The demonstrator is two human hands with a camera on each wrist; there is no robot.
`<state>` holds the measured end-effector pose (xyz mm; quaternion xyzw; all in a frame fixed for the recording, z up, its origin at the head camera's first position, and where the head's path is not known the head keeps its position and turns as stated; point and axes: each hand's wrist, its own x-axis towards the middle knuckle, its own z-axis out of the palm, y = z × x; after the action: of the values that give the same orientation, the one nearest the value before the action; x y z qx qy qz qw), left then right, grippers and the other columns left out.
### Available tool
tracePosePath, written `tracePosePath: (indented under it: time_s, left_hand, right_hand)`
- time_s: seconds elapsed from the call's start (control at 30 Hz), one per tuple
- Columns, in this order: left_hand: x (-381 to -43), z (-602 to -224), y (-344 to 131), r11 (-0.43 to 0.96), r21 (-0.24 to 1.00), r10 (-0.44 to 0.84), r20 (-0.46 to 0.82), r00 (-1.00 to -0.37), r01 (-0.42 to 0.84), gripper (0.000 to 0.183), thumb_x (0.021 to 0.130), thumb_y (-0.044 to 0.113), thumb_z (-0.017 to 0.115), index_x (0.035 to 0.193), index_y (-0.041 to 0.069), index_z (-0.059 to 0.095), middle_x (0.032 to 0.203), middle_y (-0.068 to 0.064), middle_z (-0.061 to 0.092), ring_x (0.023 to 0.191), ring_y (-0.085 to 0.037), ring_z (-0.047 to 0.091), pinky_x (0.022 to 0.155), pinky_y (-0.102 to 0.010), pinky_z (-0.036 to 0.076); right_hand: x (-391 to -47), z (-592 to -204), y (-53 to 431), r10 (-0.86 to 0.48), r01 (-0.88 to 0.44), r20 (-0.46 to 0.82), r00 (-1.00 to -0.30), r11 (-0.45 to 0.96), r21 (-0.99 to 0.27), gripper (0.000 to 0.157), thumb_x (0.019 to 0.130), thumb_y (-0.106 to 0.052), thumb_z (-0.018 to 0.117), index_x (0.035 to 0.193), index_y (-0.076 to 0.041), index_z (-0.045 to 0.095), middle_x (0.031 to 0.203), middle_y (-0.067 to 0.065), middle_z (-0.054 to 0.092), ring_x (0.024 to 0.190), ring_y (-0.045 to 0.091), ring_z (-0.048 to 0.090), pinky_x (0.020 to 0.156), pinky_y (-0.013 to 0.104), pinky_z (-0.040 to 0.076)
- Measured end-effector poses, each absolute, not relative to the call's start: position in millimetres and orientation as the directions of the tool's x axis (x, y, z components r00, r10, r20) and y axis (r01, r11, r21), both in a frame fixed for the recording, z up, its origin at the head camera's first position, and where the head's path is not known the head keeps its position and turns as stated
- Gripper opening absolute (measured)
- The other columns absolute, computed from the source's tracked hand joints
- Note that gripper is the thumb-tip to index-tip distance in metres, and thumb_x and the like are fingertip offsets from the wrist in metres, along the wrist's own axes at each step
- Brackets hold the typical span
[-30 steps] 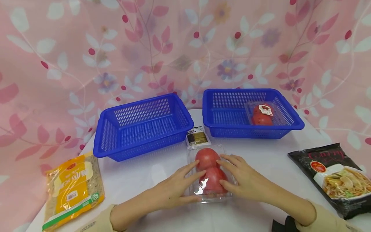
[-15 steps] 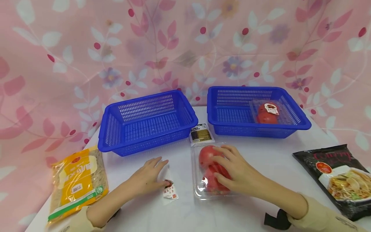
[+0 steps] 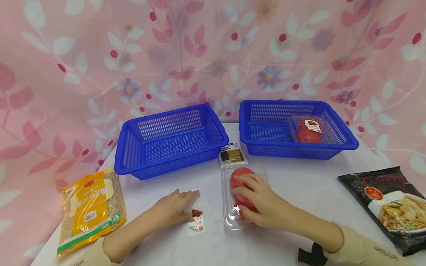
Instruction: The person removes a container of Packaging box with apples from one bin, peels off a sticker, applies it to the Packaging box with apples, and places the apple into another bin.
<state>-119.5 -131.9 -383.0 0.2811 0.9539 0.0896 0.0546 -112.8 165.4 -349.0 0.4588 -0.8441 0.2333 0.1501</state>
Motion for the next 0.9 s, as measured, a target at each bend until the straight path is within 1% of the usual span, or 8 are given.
tracePosePath:
  time_s: [0.1, 0.17, 0.3, 0.4, 0.47, 0.57, 0.73, 0.9]
  left_hand:
    - [-119, -383, -130, 0.789, 0.168, 0.591, 0.054, -0.805, 0.591, 0.053, 0.074, 0.027, 0.075, 0.119, 0.008, 0.054, 0.107, -0.011, 0.064, 0.09, -0.03, 0.062, 0.073, -0.042, 0.051]
    - [-120, -382, -128, 0.762, 0.21, 0.604, 0.108, -0.789, 0.612, 0.043, 0.074, 0.017, 0.075, 0.111, 0.009, 0.056, 0.098, -0.007, 0.066, 0.084, -0.023, 0.063, 0.065, -0.036, 0.052]
    - [-127, -375, -123, 0.685, 0.408, 0.6, 0.155, -0.785, 0.604, 0.034, 0.073, 0.003, 0.074, 0.104, 0.012, 0.062, 0.095, 0.0, 0.066, 0.084, -0.014, 0.061, 0.069, -0.029, 0.052]
    - [-131, -364, -118, 0.607, 0.575, 0.571, 0.165, -0.805, 0.548, 0.037, 0.073, 0.002, 0.073, 0.108, 0.011, 0.063, 0.096, 0.0, 0.065, 0.079, -0.011, 0.06, 0.066, -0.024, 0.052]
    - [-131, -356, -114, 0.549, 0.663, 0.548, 0.175, -0.818, 0.509, 0.045, 0.073, 0.003, 0.073, 0.115, 0.011, 0.061, 0.099, -0.002, 0.064, 0.074, -0.009, 0.061, 0.063, -0.023, 0.052]
    - [-131, -342, -107, 0.446, 0.779, 0.528, 0.168, -0.832, 0.441, 0.059, 0.074, 0.004, 0.073, 0.129, 0.011, 0.053, 0.11, -0.011, 0.061, 0.073, -0.01, 0.065, 0.061, -0.023, 0.053]
    - [-129, -323, -92, 0.336, 0.866, 0.546, 0.141, -0.826, 0.37, 0.069, 0.076, 0.009, 0.073, 0.138, 0.018, 0.043, 0.122, -0.023, 0.054, 0.077, -0.013, 0.067, 0.062, -0.027, 0.054]
    - [-125, -309, -79, 0.32, 0.877, 0.578, 0.119, -0.808, 0.358, 0.064, 0.077, 0.01, 0.073, 0.135, 0.021, 0.047, 0.122, -0.015, 0.055, 0.076, -0.012, 0.067, 0.062, -0.028, 0.054]
  right_hand:
    - [-111, -352, 164, -0.707, -0.851, 0.474, -0.525, 0.456, -0.262, 0.033, 0.077, -0.014, 0.067, 0.11, -0.008, 0.062, 0.124, 0.011, 0.048, 0.116, 0.026, 0.039, 0.087, 0.046, 0.045]
    - [-110, -352, 164, -0.702, -0.843, 0.468, -0.537, 0.457, -0.283, 0.033, 0.078, -0.014, 0.067, 0.111, -0.009, 0.062, 0.125, 0.01, 0.047, 0.117, 0.025, 0.038, 0.086, 0.045, 0.047]
    - [-109, -352, 164, -0.693, -0.845, 0.485, -0.534, 0.449, -0.289, 0.033, 0.078, -0.013, 0.067, 0.111, -0.01, 0.062, 0.125, 0.01, 0.048, 0.118, 0.024, 0.04, 0.088, 0.046, 0.045]
    - [-108, -349, 162, -0.687, -0.852, 0.504, -0.523, 0.442, -0.281, 0.034, 0.077, -0.012, 0.067, 0.111, -0.009, 0.062, 0.125, 0.01, 0.049, 0.118, 0.025, 0.042, 0.091, 0.047, 0.043]
    - [-106, -346, 160, -0.68, -0.838, 0.491, -0.545, 0.45, -0.307, 0.034, 0.078, -0.012, 0.066, 0.112, -0.011, 0.062, 0.127, 0.008, 0.048, 0.118, 0.024, 0.043, 0.092, 0.046, 0.043]
    - [-105, -339, 156, -0.66, -0.831, 0.506, -0.556, 0.445, -0.332, 0.036, 0.079, -0.012, 0.067, 0.114, -0.012, 0.061, 0.129, 0.006, 0.046, 0.118, 0.022, 0.043, 0.089, 0.044, 0.045]
    - [-107, -326, 150, -0.622, -0.882, 0.629, -0.466, 0.379, -0.278, 0.041, 0.075, -0.008, 0.07, 0.115, -0.011, 0.059, 0.129, 0.008, 0.046, 0.114, 0.024, 0.047, 0.084, 0.038, 0.049]
    - [-110, -318, 147, -0.602, -0.91, 0.693, -0.397, 0.357, -0.211, 0.037, 0.079, -0.012, 0.069, 0.114, -0.011, 0.06, 0.126, 0.012, 0.048, 0.113, 0.025, 0.047, 0.086, 0.039, 0.048]
